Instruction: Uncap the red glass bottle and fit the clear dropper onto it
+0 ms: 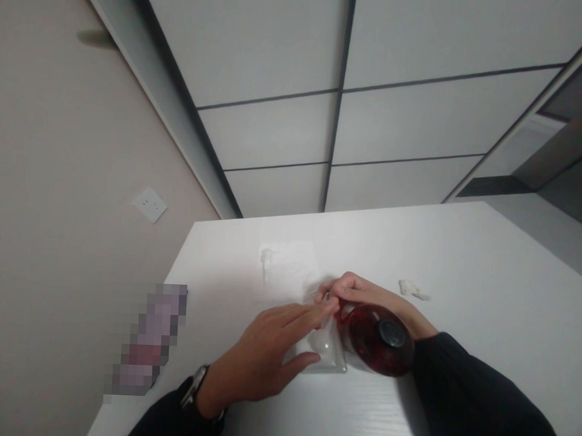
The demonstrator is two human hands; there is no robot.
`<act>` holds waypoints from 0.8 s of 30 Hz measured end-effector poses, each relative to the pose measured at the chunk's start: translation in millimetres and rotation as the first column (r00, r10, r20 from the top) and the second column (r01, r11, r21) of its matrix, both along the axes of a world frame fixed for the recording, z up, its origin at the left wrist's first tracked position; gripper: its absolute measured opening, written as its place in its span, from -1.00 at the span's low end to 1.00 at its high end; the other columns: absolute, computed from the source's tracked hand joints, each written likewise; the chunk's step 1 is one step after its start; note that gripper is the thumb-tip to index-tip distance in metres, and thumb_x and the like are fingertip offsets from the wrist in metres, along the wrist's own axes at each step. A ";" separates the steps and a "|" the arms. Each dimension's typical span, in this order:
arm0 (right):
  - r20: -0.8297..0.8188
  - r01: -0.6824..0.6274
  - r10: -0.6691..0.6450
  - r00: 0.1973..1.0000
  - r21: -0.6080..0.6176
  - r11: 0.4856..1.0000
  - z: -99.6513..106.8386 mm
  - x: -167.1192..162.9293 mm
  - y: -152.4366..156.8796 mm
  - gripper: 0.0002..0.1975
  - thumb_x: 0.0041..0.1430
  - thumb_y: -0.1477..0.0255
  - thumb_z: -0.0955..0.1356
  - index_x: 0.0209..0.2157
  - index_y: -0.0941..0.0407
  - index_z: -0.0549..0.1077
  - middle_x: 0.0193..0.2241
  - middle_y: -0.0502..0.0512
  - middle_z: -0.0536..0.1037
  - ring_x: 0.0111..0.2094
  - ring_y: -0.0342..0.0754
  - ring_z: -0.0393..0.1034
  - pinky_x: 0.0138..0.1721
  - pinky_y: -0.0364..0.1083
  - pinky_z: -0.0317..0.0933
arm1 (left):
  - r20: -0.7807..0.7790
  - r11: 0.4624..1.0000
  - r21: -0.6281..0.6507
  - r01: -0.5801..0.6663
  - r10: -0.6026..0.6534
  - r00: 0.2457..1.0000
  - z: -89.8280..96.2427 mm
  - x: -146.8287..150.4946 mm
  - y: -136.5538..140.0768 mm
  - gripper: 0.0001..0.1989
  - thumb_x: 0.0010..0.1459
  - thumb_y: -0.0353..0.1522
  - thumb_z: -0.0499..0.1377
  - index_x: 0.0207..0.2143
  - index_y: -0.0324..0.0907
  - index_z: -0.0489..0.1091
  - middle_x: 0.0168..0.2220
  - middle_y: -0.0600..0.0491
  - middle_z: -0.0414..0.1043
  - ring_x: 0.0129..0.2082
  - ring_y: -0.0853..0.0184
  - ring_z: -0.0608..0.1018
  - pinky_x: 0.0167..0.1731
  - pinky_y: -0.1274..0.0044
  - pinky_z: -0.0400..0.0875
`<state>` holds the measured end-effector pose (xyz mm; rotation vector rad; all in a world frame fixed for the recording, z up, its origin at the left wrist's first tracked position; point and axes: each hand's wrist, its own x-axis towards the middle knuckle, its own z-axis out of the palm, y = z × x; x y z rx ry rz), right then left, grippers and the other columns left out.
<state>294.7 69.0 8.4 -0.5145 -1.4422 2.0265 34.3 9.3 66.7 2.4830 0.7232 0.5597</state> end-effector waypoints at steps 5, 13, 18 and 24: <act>0.026 0.013 -0.013 1.000 -0.005 1.000 1.3 0.3 -6.2 -0.42 0.33 -0.08 0.42 -0.40 0.18 0.66 -0.32 0.14 0.67 -0.31 -0.11 0.52 -0.23 -0.11 0.31 | -0.017 0.995 -0.056 -0.079 0.078 0.997 -1.2 3.2 2.8 -0.12 0.29 -0.32 0.38 0.51 0.11 0.00 0.05 -0.02 0.59 -0.07 0.19 0.63 -0.04 0.31 0.60; 0.026 0.045 -0.044 0.999 -0.031 0.998 3.2 -1.1 -11.5 -0.46 0.33 -0.03 0.43 -0.39 0.19 0.66 -0.27 0.13 0.62 -0.31 -0.11 0.46 -0.19 -0.08 0.31 | 0.269 0.993 -0.033 -0.110 0.115 0.956 0.8 5.2 1.9 -0.25 0.34 -0.19 0.34 0.46 0.08 0.12 -0.10 0.07 0.61 -0.14 0.31 0.66 0.00 0.42 0.60; 0.040 0.067 -0.066 0.997 -0.030 0.997 6.5 -1.1 -12.0 -0.45 0.32 -0.04 0.44 -0.41 0.18 0.68 -0.25 0.14 0.61 -0.33 -0.12 0.46 -0.24 -0.09 0.28 | 0.504 0.980 0.012 -0.198 0.164 0.848 -4.2 2.8 1.0 -0.31 0.32 -0.20 0.37 0.41 0.01 0.22 -0.12 -0.01 0.63 -0.21 0.29 0.69 -0.15 0.45 0.63; 0.031 0.078 -0.078 0.996 0.015 0.997 6.4 -0.7 -11.9 -0.46 0.35 -0.02 0.42 -0.42 0.17 0.69 -0.26 0.16 0.64 -0.24 -0.07 0.50 -0.18 -0.07 0.30 | 0.553 0.969 0.087 -0.233 0.147 0.820 1.6 3.5 2.7 -0.64 0.32 -0.24 0.36 0.12 -0.10 0.49 -0.13 -0.05 0.63 -0.16 0.26 0.69 -0.15 0.43 0.67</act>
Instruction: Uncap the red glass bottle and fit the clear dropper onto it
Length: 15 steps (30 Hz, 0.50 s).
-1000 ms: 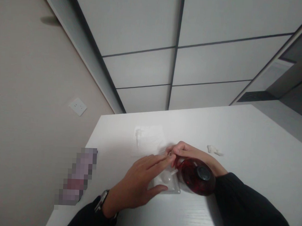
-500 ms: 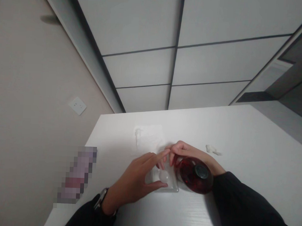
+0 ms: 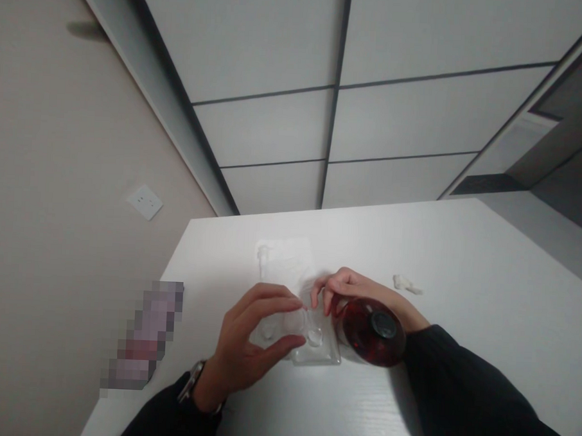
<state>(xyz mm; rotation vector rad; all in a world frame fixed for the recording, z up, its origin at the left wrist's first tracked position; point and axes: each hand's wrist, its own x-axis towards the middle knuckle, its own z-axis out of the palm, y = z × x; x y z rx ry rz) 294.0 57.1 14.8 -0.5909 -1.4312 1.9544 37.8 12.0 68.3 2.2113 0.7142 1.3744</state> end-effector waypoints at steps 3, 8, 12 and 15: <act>-0.008 -0.012 0.012 1.000 -0.020 1.000 1.8 0.6 0.2 -0.46 0.33 -0.03 0.43 -0.42 0.17 0.68 -0.24 0.15 0.64 -0.29 -0.10 0.49 -0.22 -0.10 0.31 | -0.065 0.995 0.082 -0.064 0.069 0.995 4.2 1.4 0.9 -0.71 0.34 -0.24 0.34 0.04 -0.13 0.52 -0.13 -0.04 0.65 -0.17 0.30 0.70 -0.16 0.47 0.68; 0.015 -0.024 0.024 1.000 -0.021 0.999 3.6 1.9 3.2 -0.46 0.33 -0.03 0.44 -0.41 0.18 0.69 -0.24 0.16 0.64 -0.30 -0.12 0.48 -0.25 -0.11 0.29 | -0.086 0.968 0.169 -0.184 0.201 0.976 4.6 0.3 0.3 -0.69 0.35 -0.21 0.33 0.05 -0.16 0.54 -0.15 -0.04 0.67 -0.18 0.31 0.71 -0.16 0.50 0.69; 0.018 -0.067 0.066 0.998 0.035 0.997 -0.1 2.7 8.0 -0.44 0.34 -0.06 0.42 -0.39 0.17 0.70 -0.24 0.16 0.64 -0.25 -0.10 0.49 -0.17 -0.08 0.28 | -0.152 0.960 0.231 -0.157 0.194 0.969 5.6 -0.3 0.6 -0.68 0.35 -0.22 0.33 0.08 -0.15 0.55 -0.14 -0.04 0.69 -0.18 0.28 0.72 -0.15 0.46 0.72; 0.020 -0.045 0.045 0.999 0.036 0.998 0.6 2.3 7.0 -0.46 0.35 -0.05 0.41 -0.38 0.15 0.70 -0.23 0.15 0.65 -0.21 -0.07 0.50 -0.12 -0.06 0.28 | -0.151 0.955 0.255 -0.152 0.195 0.969 6.7 1.3 2.2 -0.66 0.35 -0.22 0.33 0.10 -0.16 0.55 -0.14 -0.06 0.69 -0.18 0.26 0.73 -0.16 0.44 0.73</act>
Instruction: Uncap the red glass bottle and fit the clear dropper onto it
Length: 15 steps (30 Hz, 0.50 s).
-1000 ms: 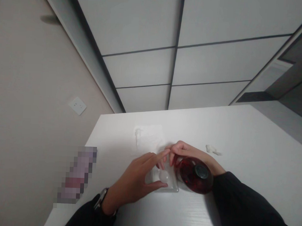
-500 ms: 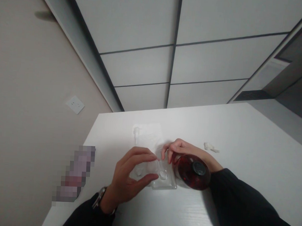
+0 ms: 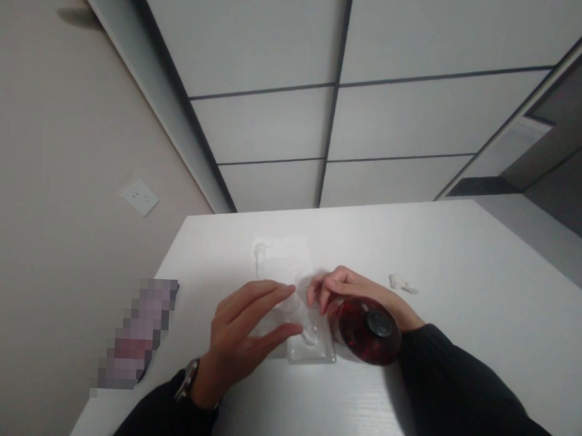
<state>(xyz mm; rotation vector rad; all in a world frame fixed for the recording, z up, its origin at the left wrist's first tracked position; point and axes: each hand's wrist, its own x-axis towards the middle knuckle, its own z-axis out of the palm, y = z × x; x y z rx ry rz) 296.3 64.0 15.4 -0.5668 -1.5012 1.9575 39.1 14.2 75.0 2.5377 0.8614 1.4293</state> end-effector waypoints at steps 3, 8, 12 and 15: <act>-0.009 0.026 -0.026 1.000 -0.015 1.000 3.5 -1.1 -4.0 -0.47 0.35 -0.04 0.42 -0.41 0.14 0.69 -0.24 0.14 0.65 -0.18 -0.05 0.51 -0.09 -0.06 0.29 | -0.047 0.998 0.014 0.055 -0.054 0.997 0.1 2.7 1.4 -0.67 0.35 -0.20 0.33 0.06 -0.17 0.55 -0.16 -0.05 0.70 -0.17 0.25 0.73 -0.14 0.40 0.73; -0.023 0.032 -0.032 0.999 -0.006 0.999 3.1 -2.0 -5.6 -0.48 0.36 -0.02 0.41 -0.40 0.14 0.69 -0.25 0.13 0.64 -0.20 -0.05 0.50 -0.08 -0.05 0.30 | -0.015 0.999 0.036 0.016 -0.016 1.000 -0.4 2.8 0.2 -0.69 0.37 -0.20 0.31 0.06 -0.18 0.54 -0.16 -0.05 0.70 -0.18 0.26 0.73 -0.15 0.41 0.73; -0.036 0.041 -0.041 0.998 -0.014 0.999 0.9 -1.9 -7.4 -0.48 0.36 -0.01 0.42 -0.40 0.14 0.70 -0.26 0.11 0.62 -0.21 -0.07 0.49 -0.09 -0.05 0.30 | -0.027 0.999 0.044 -0.004 0.005 1.000 -0.6 1.9 -0.1 -0.69 0.35 -0.22 0.33 0.05 -0.19 0.54 -0.15 -0.06 0.69 -0.15 0.25 0.73 -0.12 0.41 0.72; -0.036 0.081 -0.083 0.996 -0.036 0.996 2.0 -2.0 -10.8 -0.50 0.37 0.01 0.42 -0.39 0.14 0.69 -0.25 0.10 0.60 -0.21 -0.07 0.48 -0.08 -0.04 0.31 | -0.033 0.999 0.048 0.002 0.000 0.999 -1.0 2.3 0.5 -0.69 0.35 -0.23 0.34 0.04 -0.20 0.52 -0.14 -0.06 0.69 -0.11 0.23 0.72 -0.09 0.38 0.72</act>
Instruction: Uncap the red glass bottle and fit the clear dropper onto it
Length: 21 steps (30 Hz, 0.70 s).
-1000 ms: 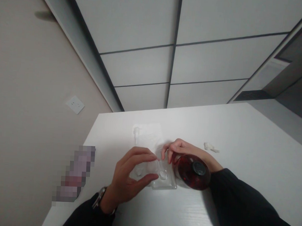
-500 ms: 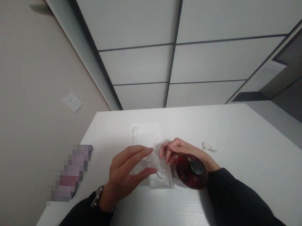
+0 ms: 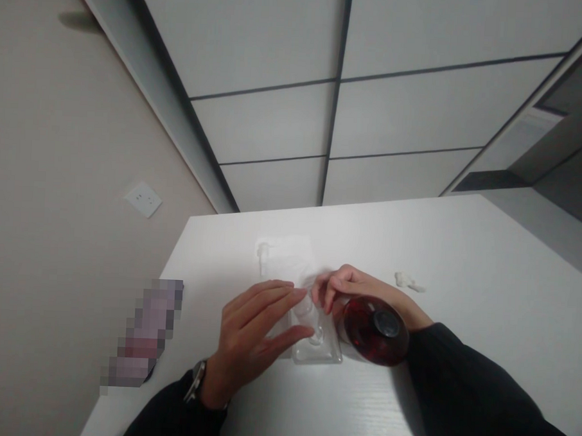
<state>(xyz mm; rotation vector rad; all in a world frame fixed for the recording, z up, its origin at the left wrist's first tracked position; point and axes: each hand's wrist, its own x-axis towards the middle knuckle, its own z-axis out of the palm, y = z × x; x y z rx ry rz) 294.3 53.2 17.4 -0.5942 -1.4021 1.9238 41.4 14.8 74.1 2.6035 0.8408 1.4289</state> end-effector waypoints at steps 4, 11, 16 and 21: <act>0.002 -0.014 0.014 1.000 -0.009 1.000 1.1 -0.1 -0.6 -0.48 0.35 -0.02 0.42 -0.40 0.15 0.69 -0.26 0.11 0.59 -0.25 -0.08 0.46 -0.13 -0.05 0.31 | -0.005 0.999 -0.013 -0.030 0.030 1.000 0.1 0.2 0.8 -0.69 0.34 -0.24 0.35 0.05 -0.19 0.51 -0.13 -0.05 0.69 -0.09 0.22 0.71 -0.06 0.35 0.71; -0.003 -0.013 0.013 1.000 0.000 1.000 1.3 -0.4 1.0 -0.49 0.36 -0.01 0.41 -0.40 0.14 0.70 -0.26 0.10 0.60 -0.22 -0.08 0.47 -0.13 -0.07 0.27 | -0.019 0.997 0.056 -0.049 0.051 0.999 -1.0 0.2 0.8 -0.67 0.33 -0.20 0.34 0.03 -0.21 0.52 -0.16 -0.04 0.63 -0.12 0.26 0.65 -0.10 0.39 0.68; -0.001 -0.027 0.027 1.000 -0.004 1.000 2.5 -0.6 0.4 -0.49 0.35 -0.02 0.42 -0.40 0.12 0.71 -0.26 0.10 0.60 -0.22 -0.08 0.47 -0.14 -0.07 0.27 | -0.044 0.996 0.069 -0.060 0.063 0.997 -3.4 0.0 2.4 -0.70 0.36 -0.27 0.32 0.03 -0.27 0.51 -0.15 -0.07 0.65 -0.09 0.25 0.67 0.00 0.38 0.66; 0.002 0.002 -0.002 1.000 -0.027 1.000 1.1 -0.2 1.5 -0.52 0.35 0.01 0.43 -0.40 0.13 0.70 -0.23 0.09 0.61 -0.22 -0.10 0.48 -0.15 -0.09 0.29 | -0.101 0.994 0.087 -0.073 0.081 0.991 -2.0 0.0 4.6 -0.75 0.38 -0.30 0.29 0.02 -0.28 0.50 -0.14 -0.09 0.68 -0.11 0.23 0.70 0.06 0.32 0.65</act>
